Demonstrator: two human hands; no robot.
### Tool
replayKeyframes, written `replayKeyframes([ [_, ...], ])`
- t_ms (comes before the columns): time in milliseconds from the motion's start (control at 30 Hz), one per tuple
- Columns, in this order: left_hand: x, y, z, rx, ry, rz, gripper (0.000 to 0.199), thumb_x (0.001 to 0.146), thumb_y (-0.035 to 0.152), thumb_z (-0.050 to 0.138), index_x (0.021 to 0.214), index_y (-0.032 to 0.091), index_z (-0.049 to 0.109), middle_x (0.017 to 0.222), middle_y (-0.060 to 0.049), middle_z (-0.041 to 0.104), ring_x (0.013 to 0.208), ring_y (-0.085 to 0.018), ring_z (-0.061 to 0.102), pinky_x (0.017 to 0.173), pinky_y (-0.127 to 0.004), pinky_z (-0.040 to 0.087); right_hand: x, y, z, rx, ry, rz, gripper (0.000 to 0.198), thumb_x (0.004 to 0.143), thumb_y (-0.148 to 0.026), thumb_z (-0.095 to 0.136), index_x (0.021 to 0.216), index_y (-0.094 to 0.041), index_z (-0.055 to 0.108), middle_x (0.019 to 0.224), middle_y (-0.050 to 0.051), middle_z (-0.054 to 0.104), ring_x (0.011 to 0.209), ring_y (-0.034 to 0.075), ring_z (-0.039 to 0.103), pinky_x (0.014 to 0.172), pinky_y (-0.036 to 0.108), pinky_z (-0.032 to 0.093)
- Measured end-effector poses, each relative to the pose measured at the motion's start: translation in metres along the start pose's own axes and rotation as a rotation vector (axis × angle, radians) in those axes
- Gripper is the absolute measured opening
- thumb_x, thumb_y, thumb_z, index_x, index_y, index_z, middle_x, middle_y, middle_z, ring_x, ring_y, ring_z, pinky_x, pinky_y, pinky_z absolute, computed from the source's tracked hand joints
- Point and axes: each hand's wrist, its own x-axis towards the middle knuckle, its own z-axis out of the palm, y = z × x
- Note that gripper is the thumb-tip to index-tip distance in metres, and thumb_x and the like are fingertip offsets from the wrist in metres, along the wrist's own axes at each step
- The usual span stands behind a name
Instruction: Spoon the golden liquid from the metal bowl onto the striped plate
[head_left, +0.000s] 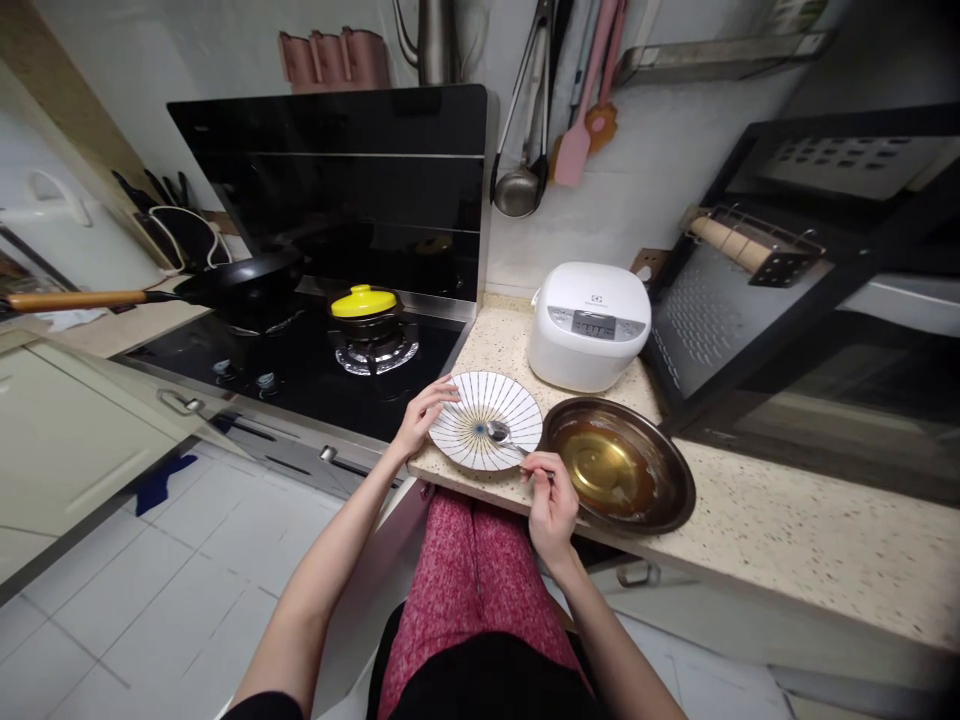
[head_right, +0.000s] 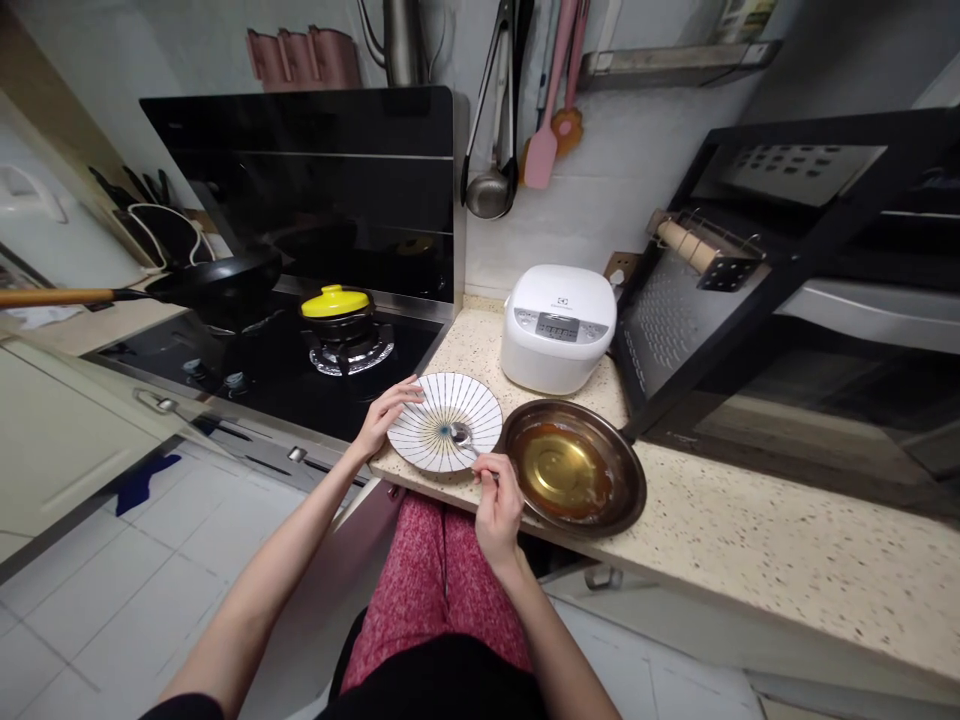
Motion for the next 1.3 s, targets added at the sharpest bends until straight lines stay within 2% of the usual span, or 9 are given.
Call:
replayKeyframes([
  [233,0.000,0.001,0.000,-0.005,0.000,0.006,0.041,0.101,0.049,0.054,0.107,0.019,0.081,0.127,-0.016,0.072,0.145,-0.038,0.051,0.121,-0.062,0.035,-0.003,0.009,0.006,0.011,-0.008,0.054,0.023,0.106,-0.030,0.045,0.092,-0.022,0.062,0.086,0.002,0.063,0.069,0.014,0.056,0.064,0.028,0.047],
  [500,0.000,0.001,0.000,-0.010,-0.002,-0.003,0.040,0.101,0.049,0.055,0.108,0.019,0.081,0.127,-0.016,0.072,0.145,-0.038,0.051,0.122,-0.062,0.035,0.000,0.003,0.011,0.175,0.015,0.182,0.025,0.105,-0.036,0.049,0.089,-0.022,0.062,0.084,0.002,0.063,0.069,0.014,0.058,0.060,0.026,0.049],
  [867,0.000,0.001,0.000,-0.002,-0.006,-0.003,0.040,0.102,0.048,0.054,0.108,0.019,0.081,0.128,-0.016,0.071,0.145,-0.038,0.050,0.122,-0.062,0.035,0.000,0.002,0.011,0.379,0.077,0.264,0.022,0.103,-0.038,0.053,0.089,-0.022,0.059,0.084,0.001,0.060,0.069,0.014,0.058,0.058,0.026,0.051],
  [1300,0.000,0.002,0.000,0.003,-0.011,0.002,0.041,0.101,0.049,0.053,0.108,0.019,0.081,0.129,-0.016,0.071,0.146,-0.038,0.049,0.122,-0.062,0.034,0.006,-0.018,-0.018,0.312,0.204,0.229,0.020,0.104,-0.035,0.053,0.090,-0.021,0.057,0.086,0.002,0.057,0.072,0.014,0.058,0.059,0.026,0.051],
])
